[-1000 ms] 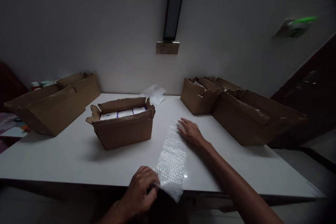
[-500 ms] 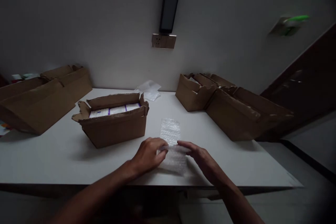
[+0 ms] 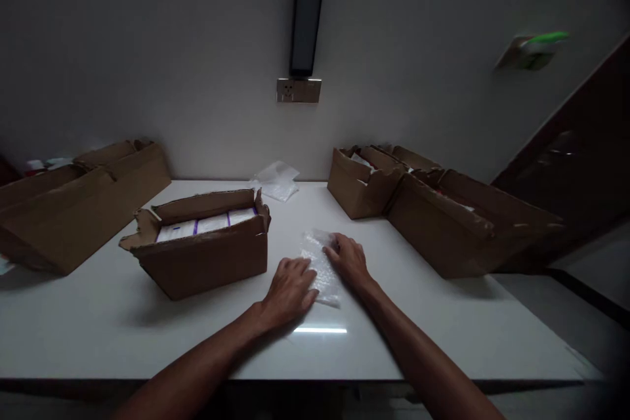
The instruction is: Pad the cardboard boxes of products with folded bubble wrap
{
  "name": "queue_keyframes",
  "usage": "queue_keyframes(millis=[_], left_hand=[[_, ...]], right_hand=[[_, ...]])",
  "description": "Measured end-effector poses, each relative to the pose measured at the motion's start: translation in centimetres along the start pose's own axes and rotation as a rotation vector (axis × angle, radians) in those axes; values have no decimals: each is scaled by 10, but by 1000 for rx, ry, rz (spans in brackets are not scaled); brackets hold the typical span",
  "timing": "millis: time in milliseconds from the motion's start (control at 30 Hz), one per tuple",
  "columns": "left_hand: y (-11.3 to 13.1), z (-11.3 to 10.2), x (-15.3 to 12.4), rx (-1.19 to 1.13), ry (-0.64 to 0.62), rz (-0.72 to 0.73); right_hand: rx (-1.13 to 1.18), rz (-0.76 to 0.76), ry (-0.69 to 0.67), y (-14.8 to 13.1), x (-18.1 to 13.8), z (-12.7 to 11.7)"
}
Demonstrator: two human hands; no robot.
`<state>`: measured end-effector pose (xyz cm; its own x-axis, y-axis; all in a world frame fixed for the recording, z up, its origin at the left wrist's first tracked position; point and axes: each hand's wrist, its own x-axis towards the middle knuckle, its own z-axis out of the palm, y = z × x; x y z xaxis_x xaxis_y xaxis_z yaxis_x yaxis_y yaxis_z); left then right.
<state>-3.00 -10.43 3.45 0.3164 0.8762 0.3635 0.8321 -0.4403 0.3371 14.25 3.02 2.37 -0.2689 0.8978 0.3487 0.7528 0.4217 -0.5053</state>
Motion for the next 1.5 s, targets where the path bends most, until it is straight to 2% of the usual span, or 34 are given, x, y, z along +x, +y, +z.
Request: queue_keyframes(millis=[133, 333, 533, 667, 733, 800, 900, 967, 1000, 1067, 1133, 1200, 1267, 1367, 1433, 1500], left_hand=[[2, -4, 0, -43, -56, -41], [7, -3, -4, 40, -93, -32], [5, 0, -4, 82, -138, 3], [-7, -8, -5, 119, -146, 57], [-18, -17, -16, 124, -174, 95], [-28, -29, -35, 123, -175, 97], [-28, -42, -66, 108, -69, 24], [-18, -44, -76, 72, -15, 30], [-12, -41, -78, 47, -21, 55], [-1, -34, -77, -1, -79, 89], [2, -28, -75, -69, -131, 63], [-4, -27, -75, -187, -148, 24], [-14, -32, -80, -310, -116, -28], [-26, -42, -88, -310, 78, -198], [-27, -43, -88, -176, 175, -344], [-22, -38, -83, -57, 160, -456]], right_hand=[[-127, -26, 58, 4, -3, 8], [-207, -38, 2, 8, -3, 10], [-211, 13, -173, 6, 24, 0], [-179, -66, -346, -7, 31, -16], [-190, -84, -409, -6, 14, -28], [-227, -71, -412, -1, -16, -43], [-272, -86, -223, -4, -65, -63], [-255, -175, -73, -23, -89, -62], [-233, -246, -51, -36, -96, -57], [-175, -410, -135, -56, -103, -41], [-131, -514, -280, -61, -104, -27], [-99, -455, -309, -44, -100, -25], [-84, -263, -199, -18, -92, -36], [-120, -37, -66, 10, -81, -54], [-159, 17, -80, 8, -77, -53], [-167, 19, -102, -6, -78, -40]])
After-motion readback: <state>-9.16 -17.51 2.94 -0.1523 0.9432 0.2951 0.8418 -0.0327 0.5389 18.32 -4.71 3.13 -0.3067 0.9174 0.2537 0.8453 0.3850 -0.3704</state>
